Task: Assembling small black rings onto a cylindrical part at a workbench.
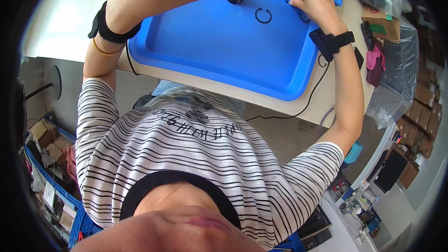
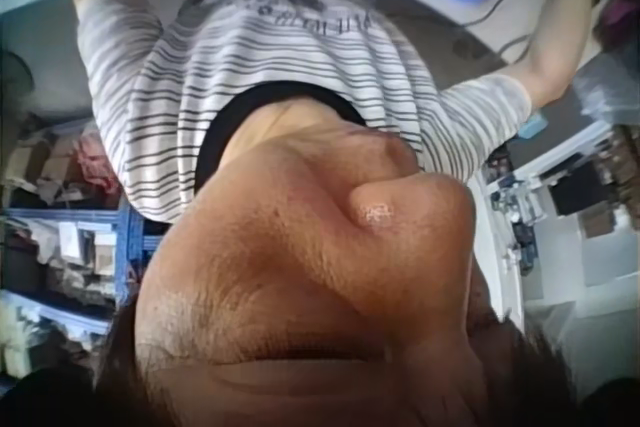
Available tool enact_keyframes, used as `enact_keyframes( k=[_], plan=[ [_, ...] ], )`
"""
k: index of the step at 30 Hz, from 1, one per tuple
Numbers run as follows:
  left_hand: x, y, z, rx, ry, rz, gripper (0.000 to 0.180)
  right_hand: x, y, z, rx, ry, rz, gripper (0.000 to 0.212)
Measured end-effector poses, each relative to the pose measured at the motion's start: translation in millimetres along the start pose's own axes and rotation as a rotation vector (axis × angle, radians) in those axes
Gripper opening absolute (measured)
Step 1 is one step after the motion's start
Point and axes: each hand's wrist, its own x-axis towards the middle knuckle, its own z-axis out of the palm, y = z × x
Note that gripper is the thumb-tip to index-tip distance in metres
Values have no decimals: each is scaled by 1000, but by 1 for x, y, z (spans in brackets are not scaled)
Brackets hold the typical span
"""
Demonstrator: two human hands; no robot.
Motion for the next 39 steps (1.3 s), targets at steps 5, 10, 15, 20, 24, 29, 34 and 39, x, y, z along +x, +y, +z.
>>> enact_keyframes(
  k=[5, 10, 15, 20, 24, 29, 34, 39],
  plan=[
    [2, -1, 3, -40, -35, -28, 41, -7, 15, 12, 260, -117, -38, 18],
    [-2, -3, 8, 1, 0, 18, 37, -24, -8, 0, 279, -211, -98, 19],
    [1, -3, 7, -65, 0, 17, 32, -39, -21, -21, 367, -184, -158, 18],
    [3, 0, 5, -113, -43, 12, 29, -52, -28, -45, 384, -131, -140, 15],
    [0, 9, 2, -266, -108, -59, 29, -57, -30, -56, 725, -198, -11, 11],
    [-8, 14, 16, -549, -191, -266, 29, -67, -48, -73, 948, -118, -86, 12],
    [-22, 19, 42, -791, -264, -411, 29, -71, -64, -69, 1112, 0, -219, 13],
    [-26, 11, 57, -1042, -462, -628, 37, -67, -71, -65, 1238, 54, -277, 14]
  ],
)
